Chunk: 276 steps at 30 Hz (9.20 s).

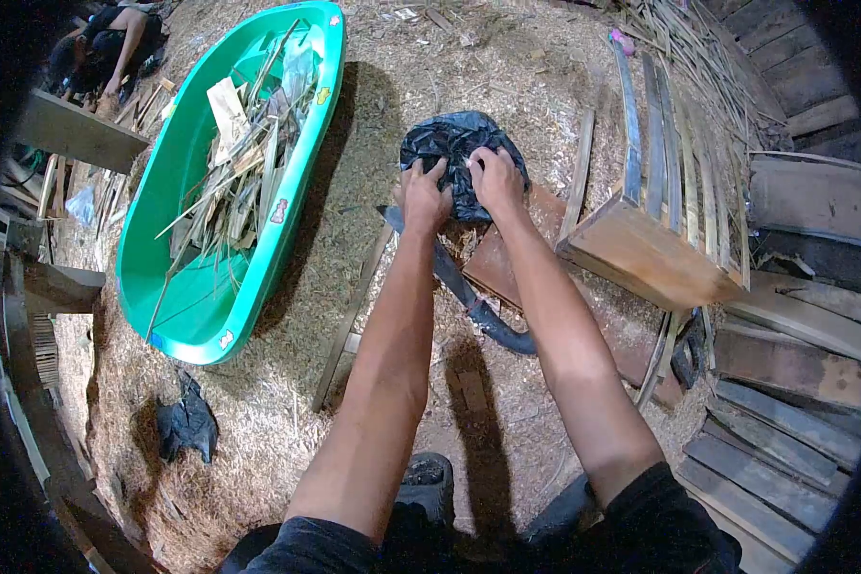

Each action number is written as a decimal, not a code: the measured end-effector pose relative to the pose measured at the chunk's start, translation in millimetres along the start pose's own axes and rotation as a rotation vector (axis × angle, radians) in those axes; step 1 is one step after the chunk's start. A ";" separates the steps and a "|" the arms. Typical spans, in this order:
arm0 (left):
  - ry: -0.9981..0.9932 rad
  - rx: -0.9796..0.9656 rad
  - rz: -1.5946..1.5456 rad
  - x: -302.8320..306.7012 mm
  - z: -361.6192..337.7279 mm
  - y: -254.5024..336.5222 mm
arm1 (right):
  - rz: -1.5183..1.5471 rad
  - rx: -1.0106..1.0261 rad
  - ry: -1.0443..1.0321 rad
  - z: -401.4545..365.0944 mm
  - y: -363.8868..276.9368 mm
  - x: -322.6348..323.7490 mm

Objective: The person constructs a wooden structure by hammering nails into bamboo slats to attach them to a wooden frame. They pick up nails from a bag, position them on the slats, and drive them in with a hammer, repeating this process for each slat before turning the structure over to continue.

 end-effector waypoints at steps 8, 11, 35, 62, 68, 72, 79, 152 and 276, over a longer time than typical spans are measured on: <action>0.002 0.002 -0.020 -0.7 -1.9 0.4 | -0.006 0.013 -0.056 2.3 -1.0 4.8; 0.001 0.001 -0.024 -1.2 0.1 -1.5 | -0.022 -0.014 -0.054 1.2 -3.8 0.5; 0.009 -0.099 -0.039 -13.2 13.5 -18.2 | 0.652 -0.034 0.254 -33.6 -3.8 22.9; -0.390 -0.837 -0.456 8.4 -266.3 195.0 | 0.511 -0.547 0.196 -284.3 86.1 305.0; -0.407 -0.892 -0.395 -7.4 -285.1 225.6 | 0.666 -0.563 0.133 -297.1 111.7 310.1; -0.457 -0.886 -0.422 -11.3 -293.3 237.2 | 0.765 -0.613 0.181 -307.1 108.7 323.6; -0.476 -0.731 -0.560 -43.3 -297.9 216.4 | 0.072 -0.662 0.419 -352.3 163.0 281.2; -0.196 -0.324 -1.007 17.3 -173.5 200.3 | 0.765 -0.543 0.528 -250.8 103.5 222.0; -0.449 -0.221 -0.841 -36.3 -245.8 115.0 | 0.966 -0.412 0.364 -349.9 23.0 146.2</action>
Point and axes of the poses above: each hand's wrist, its own z-axis towards the middle knuckle, its own x-axis out of the back of the hand, y = z × x, the point moved 1 cm from there along z, towards the middle knuckle, and after that the axes turned 9 degrees about x, right-handed, at the moved point
